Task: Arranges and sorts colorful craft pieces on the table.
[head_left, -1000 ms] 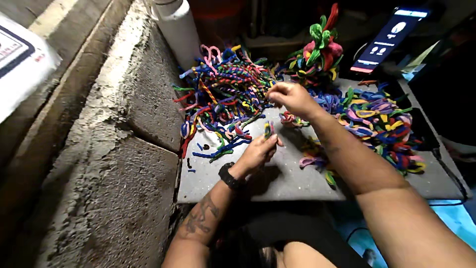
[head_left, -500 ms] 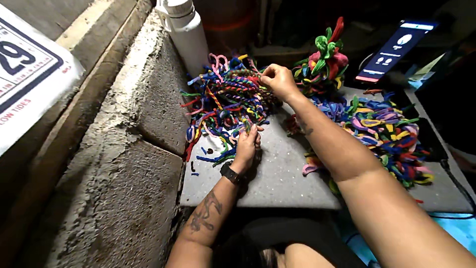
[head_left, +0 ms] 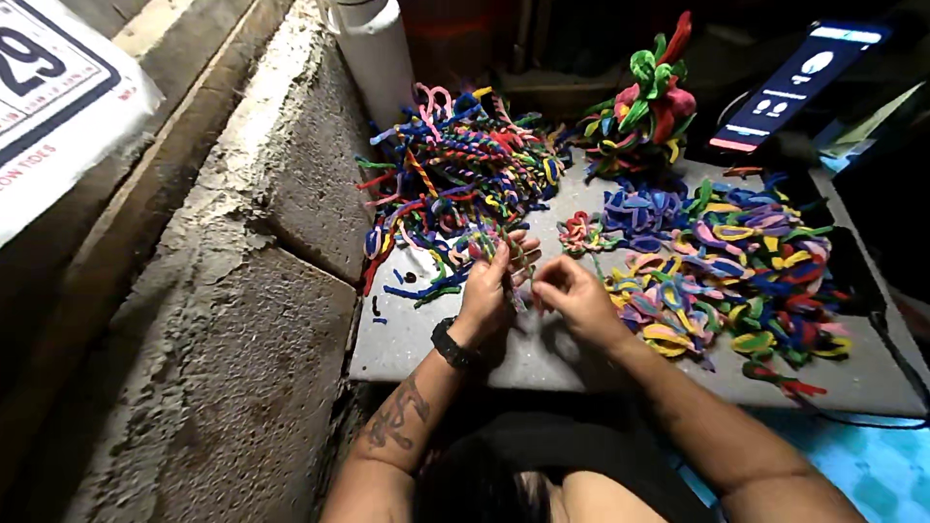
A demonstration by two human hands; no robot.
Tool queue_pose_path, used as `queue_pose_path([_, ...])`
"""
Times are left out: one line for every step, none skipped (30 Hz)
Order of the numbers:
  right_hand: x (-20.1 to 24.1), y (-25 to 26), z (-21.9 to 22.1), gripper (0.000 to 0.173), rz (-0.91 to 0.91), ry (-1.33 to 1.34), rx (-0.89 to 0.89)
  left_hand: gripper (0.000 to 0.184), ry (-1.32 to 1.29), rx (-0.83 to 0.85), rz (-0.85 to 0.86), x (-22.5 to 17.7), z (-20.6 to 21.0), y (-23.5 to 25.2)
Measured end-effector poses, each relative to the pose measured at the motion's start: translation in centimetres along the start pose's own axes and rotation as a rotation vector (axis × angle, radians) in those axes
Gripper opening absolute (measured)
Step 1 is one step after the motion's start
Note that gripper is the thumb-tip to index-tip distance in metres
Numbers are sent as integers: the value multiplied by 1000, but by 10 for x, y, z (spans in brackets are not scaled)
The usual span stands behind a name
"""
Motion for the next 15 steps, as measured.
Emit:
queue_pose_path([-5,-16,0,11,14,36,-14,44,-25,28,-6,3,8,-5])
queue_pose_path([-8,-27,-1,10,13,57,-32,40,-53,41,-15,6,15,-10])
queue_pose_path([-10,-35,-3,10,-3,61,-44,37,-71,54,-25,9,20,-15])
queue_pose_path([-11,-40,-3,11,-19,48,-44,34,-82,68,-32,12,25,-19])
queue_pose_path([-12,-44,-3,13,-38,16,-27,32,-82,76,-35,13,29,-22])
queue_pose_path([-11,-46,-2,17,-68,-41,6,30,-78,78,-32,13,32,-25])
queue_pose_path([-9,-47,-2,21,-116,-143,46,29,-73,73,-28,13,33,-26])
queue_pose_path([-5,-48,-4,22,-190,-281,80,29,-67,65,-25,13,32,-28])
queue_pose_path([0,-49,-8,20,-283,-404,91,29,-53,62,-19,11,31,-29])
queue_pose_path([6,-49,-14,19,-348,-463,83,28,-39,65,-18,10,30,-31])
queue_pose_path([12,-48,-23,20,-356,-453,54,27,-25,73,-21,9,29,-33])
queue_pose_path([16,-47,-32,21,-314,-385,14,26,-11,89,-33,9,29,-36])
queue_pose_path([18,-44,-40,19,-245,-289,-21,25,-9,120,-61,10,31,-39])
queue_pose_path([19,-42,-45,16,-174,-196,-46,24,-10,159,-92,13,35,-42])
queue_pose_path([19,-39,-45,16,-117,-114,-55,23,-11,200,-117,16,39,-45])
Point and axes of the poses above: each hand's wrist, its own y-axis towards the middle knuckle, its own z-axis out of the palm, x = y × z, the point moved 7 cm from there along y, towards the middle knuckle, and after that the axes turned 3 degrees about -y, right-handed, at the moved point
